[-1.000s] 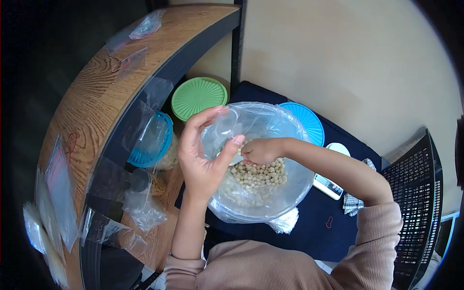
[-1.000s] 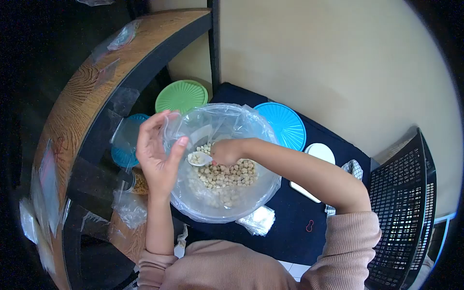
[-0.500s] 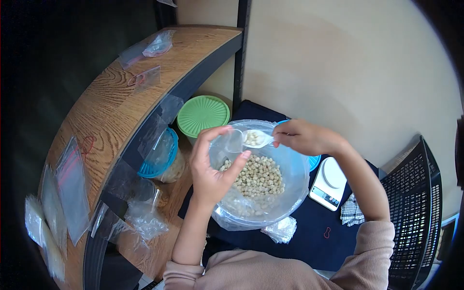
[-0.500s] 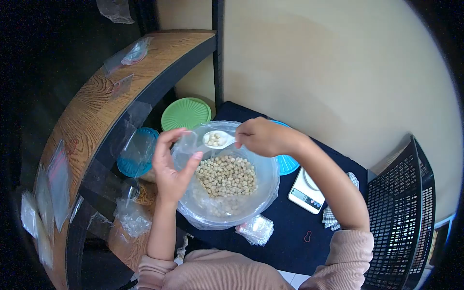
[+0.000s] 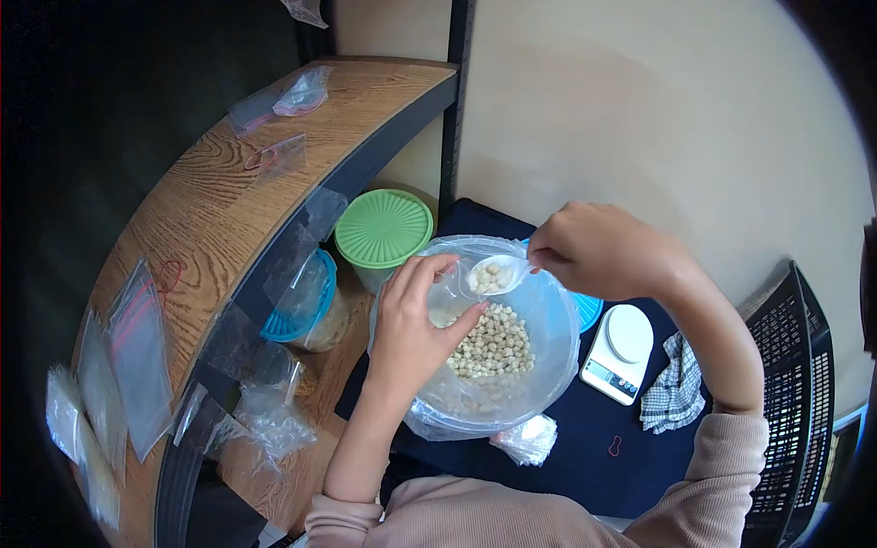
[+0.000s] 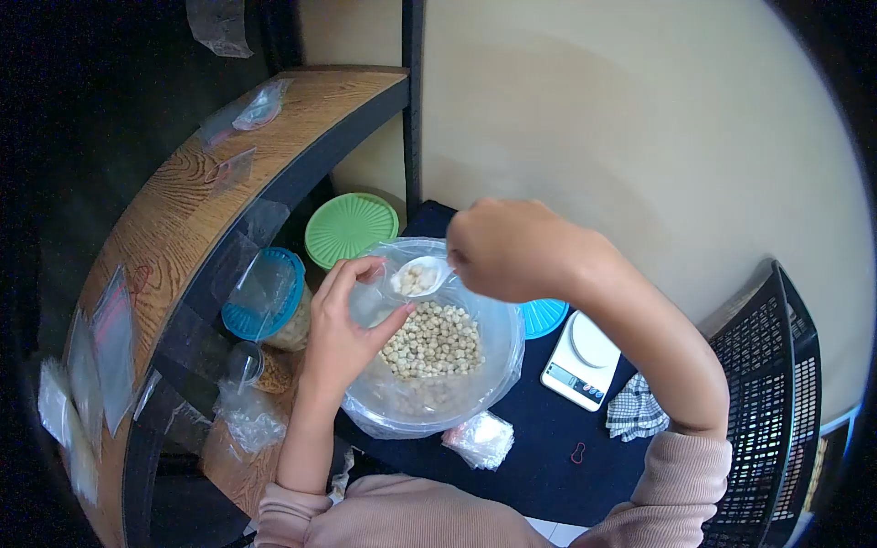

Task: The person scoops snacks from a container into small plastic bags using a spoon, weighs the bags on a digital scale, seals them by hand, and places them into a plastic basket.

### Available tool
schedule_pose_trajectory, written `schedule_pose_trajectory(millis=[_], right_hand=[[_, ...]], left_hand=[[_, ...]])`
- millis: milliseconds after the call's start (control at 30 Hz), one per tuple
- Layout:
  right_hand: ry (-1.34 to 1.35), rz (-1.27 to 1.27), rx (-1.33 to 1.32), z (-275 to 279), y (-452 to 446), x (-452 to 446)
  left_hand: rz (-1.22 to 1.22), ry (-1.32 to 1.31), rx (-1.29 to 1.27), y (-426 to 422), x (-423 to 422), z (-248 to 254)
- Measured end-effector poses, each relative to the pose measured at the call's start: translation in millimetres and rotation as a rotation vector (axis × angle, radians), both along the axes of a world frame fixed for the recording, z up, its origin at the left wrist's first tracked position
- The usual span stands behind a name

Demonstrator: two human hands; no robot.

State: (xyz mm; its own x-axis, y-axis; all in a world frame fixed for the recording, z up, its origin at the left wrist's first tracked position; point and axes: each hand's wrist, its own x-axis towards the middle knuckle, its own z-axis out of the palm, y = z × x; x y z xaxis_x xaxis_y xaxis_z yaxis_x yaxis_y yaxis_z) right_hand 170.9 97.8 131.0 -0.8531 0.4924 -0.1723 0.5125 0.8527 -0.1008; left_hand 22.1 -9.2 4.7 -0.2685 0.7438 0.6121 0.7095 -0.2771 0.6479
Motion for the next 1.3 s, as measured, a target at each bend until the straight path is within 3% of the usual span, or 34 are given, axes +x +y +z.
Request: schedule_pose_trajectory(millis=[167, 200, 600, 833, 933, 1167, 1233, 1300], right_hand=[[-0.116, 0.168, 0.389, 6, -35, -23], [-0.027, 0.262, 0.422, 3, -35, -25], [0.002, 0.272, 0.436, 8, -37, -35], [0.120, 0.286, 0.383, -2, -31, -29], [0.052, 0.256, 0.407, 1, -34, -29], [0.152, 0.089, 0.739, 11, -39, -9], [-0.070, -0.050, 0.671, 12, -30, -5], [-0.158, 0.027, 0.541, -9, -25, -10]], left_hand=[[0.029, 0.053, -0.053, -2, 0, -2], [0.035, 0.065, -0.063, -2, 1, -2], [-0.113, -0.098, -0.224, -1, -1, -1], [-0.114, -0.055, -0.221, -3, -1, 6], [-0.112, -0.085, -0.248, -2, -1, 2], [-0.092, -0.157, -0.093, 0, -4, -5], [-0.085, -0.182, -0.042, 1, -5, -7], [-0.129, -0.271, 0.126, 1, -8, -10]])
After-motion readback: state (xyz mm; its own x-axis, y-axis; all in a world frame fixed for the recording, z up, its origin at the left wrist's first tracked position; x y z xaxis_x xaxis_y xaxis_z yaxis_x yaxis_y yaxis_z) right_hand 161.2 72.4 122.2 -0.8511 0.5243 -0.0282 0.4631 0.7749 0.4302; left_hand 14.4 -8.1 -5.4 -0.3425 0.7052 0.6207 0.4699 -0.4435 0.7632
